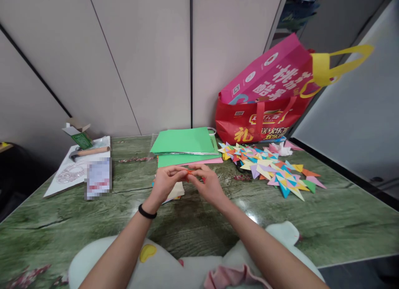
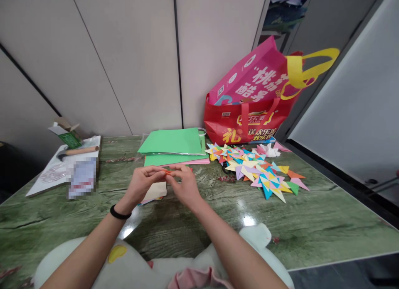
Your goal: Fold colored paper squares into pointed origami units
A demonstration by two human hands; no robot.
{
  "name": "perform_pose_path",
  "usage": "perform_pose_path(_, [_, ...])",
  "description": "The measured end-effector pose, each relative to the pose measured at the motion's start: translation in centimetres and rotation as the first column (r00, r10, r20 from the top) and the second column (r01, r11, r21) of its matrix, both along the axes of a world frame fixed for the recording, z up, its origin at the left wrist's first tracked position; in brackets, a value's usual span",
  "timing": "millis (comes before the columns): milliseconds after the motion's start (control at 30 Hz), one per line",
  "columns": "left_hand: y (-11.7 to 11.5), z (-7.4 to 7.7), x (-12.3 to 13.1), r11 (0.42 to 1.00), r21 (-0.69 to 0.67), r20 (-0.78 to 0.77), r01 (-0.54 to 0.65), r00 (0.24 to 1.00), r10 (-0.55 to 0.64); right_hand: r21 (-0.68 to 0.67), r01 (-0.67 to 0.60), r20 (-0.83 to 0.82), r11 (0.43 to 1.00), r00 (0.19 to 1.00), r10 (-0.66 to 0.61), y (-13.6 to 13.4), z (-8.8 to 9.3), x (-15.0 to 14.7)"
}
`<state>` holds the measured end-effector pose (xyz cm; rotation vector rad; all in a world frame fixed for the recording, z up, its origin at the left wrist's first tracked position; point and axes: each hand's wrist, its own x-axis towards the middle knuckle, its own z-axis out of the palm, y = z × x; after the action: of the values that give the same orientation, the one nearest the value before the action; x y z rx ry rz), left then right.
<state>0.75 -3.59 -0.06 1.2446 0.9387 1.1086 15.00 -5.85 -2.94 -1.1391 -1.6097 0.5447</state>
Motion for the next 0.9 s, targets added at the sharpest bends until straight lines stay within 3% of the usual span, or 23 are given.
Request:
perform_pose_path(300, [0.0,0.0,0.1,1.000,0.026,-0.025,-0.010,1.000,0.010,-0.009,0.007,0.019,1.000,1.000,-0.006,-0.1,-0.1,-0.2])
perform_pose_path(767, [-0.3,0.3,0.0,0.981,0.190,-0.051,0.025,0.999,-0.015,0.175,0.185,-0.074,0.967,0.982,-0.174,-1.2,1.4,-0.1])
perform_pose_path(900, [-0.2,0.2,0.0,0.972,0.234,-0.073,0.022,0.997,-0.005,0.190,0.158,-0.067,0.969,0.987,-0.148,-1.2,1.5,0.0])
